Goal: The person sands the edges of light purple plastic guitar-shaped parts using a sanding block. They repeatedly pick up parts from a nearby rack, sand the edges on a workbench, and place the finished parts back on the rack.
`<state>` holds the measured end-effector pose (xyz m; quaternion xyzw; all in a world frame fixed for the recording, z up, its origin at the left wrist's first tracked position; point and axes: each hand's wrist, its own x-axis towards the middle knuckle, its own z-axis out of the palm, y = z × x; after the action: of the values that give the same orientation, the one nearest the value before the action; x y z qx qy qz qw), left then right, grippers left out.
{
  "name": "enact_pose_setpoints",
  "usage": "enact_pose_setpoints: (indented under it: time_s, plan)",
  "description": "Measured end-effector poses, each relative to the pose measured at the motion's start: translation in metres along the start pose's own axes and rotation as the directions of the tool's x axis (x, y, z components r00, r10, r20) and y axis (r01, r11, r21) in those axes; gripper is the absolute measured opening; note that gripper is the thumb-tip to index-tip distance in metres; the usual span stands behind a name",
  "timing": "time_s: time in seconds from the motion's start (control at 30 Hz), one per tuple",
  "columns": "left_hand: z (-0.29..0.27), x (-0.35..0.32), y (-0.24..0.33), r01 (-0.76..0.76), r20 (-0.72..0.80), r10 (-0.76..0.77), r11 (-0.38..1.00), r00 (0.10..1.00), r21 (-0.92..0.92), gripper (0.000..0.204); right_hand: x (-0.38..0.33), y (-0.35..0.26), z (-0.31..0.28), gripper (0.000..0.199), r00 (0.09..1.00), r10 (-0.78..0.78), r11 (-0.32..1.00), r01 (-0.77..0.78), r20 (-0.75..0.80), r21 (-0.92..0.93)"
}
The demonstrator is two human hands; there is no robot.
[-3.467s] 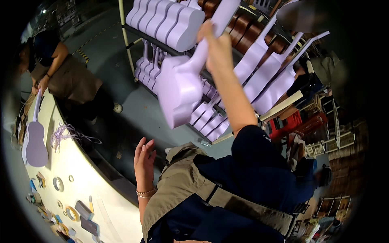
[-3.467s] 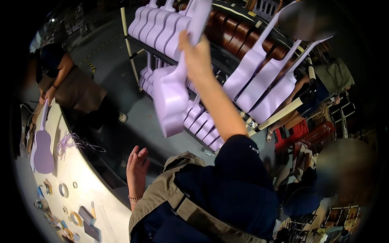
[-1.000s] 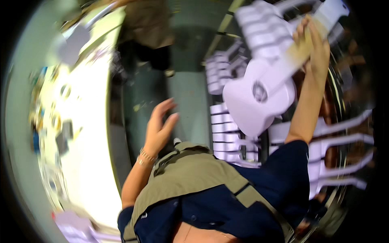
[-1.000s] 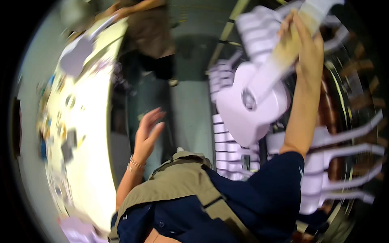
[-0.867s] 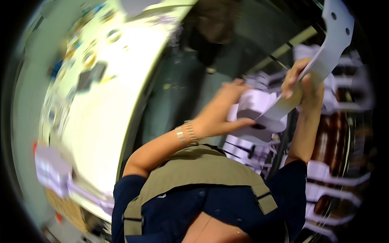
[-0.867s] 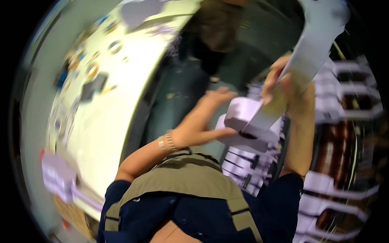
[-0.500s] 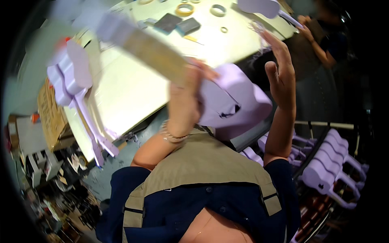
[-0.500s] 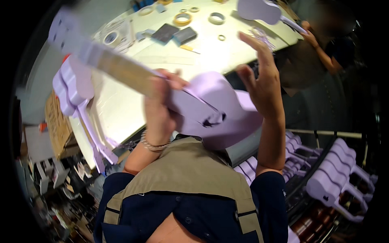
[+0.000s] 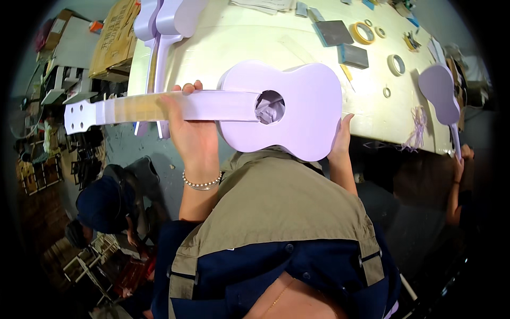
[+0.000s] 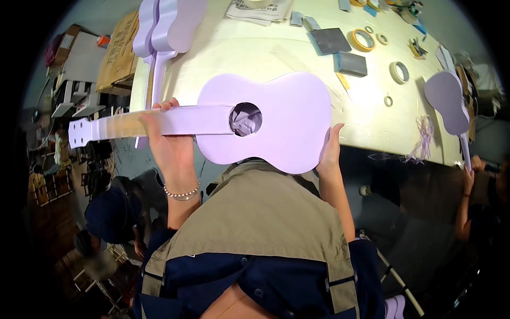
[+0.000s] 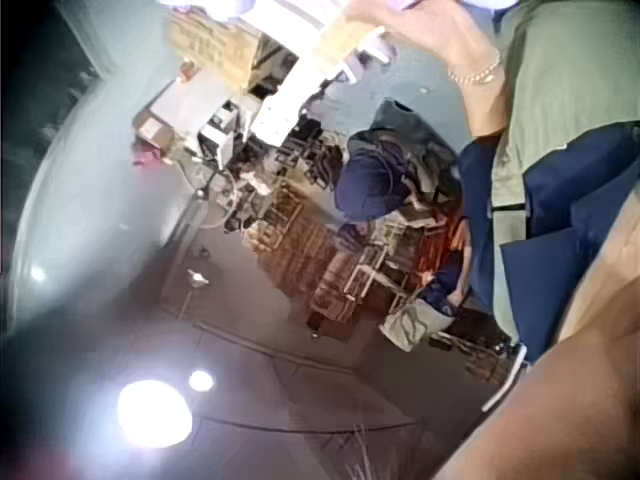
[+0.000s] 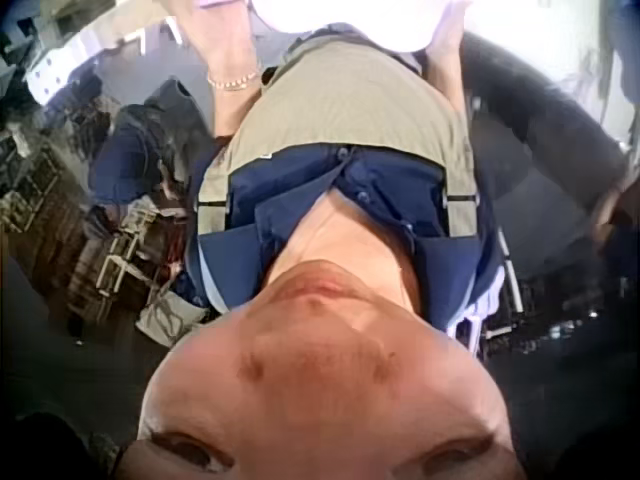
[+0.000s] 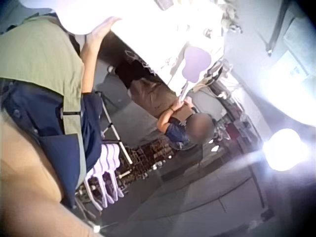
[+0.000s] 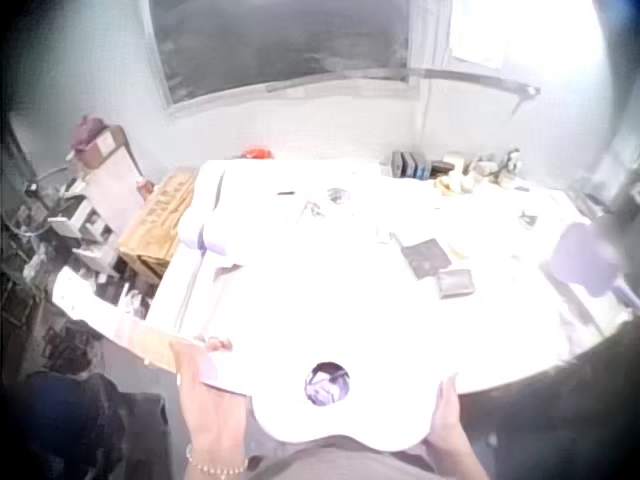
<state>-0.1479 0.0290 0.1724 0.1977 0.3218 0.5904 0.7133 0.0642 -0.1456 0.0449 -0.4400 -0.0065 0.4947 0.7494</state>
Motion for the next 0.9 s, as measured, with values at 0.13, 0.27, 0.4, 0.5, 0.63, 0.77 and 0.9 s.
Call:
enact_pose_setpoints:
  time_s: [0.13, 0.27, 0.4, 0.5, 0.63, 0.77, 0.9]
  plan:
    - [0.005, -0.014, -0.007, -0.067, -0.012, 0.067, 0.998, 0.998, -0.012, 0.034, 0.023, -0.015, 0.001, 0.079, 0.994, 0.113, 0.994, -0.113, -0.003, -0.006]
    - [0.014, -0.021, -0.016, -0.12, 0.009, 0.12, 0.993, 0.993, -0.014, 0.034, 0.042, -0.021, -0.004, 0.08, 0.987, 0.155, 0.987, -0.156, -0.031, -0.029]
    - [0.014, -0.024, -0.021, -0.15, 0.037, 0.152, 0.988, 0.988, -0.036, 0.035, 0.053, -0.027, -0.006, 0.081, 0.986, 0.166, 0.985, -0.166, -0.012, -0.054]
    - [0.011, -0.018, -0.018, -0.185, -0.063, 0.186, 0.983, 0.98, 0.017, 0.034, 0.057, -0.031, 0.001, 0.083, 0.987, 0.158, 0.984, -0.157, -0.003, -0.08]
    - [-0.034, 0.004, -0.004, -0.133, 0.118, 0.157, 0.973, 0.98, -0.191, 0.031, 0.056, -0.034, 0.026, 0.086, 0.985, 0.163, 0.983, -0.157, 0.063, -0.1]
    - [-0.048, 0.017, 0.003, -0.163, -0.009, 0.163, 0.976, 0.987, -0.143, 0.031, 0.048, -0.047, 0.047, 0.09, 0.979, 0.183, 0.964, -0.161, 0.086, -0.213]
    - [-0.058, 0.022, 0.014, -0.137, -0.004, 0.138, 0.987, 0.99, -0.082, 0.03, 0.044, -0.05, 0.056, 0.092, 0.965, 0.237, 0.937, -0.197, 0.112, -0.288]
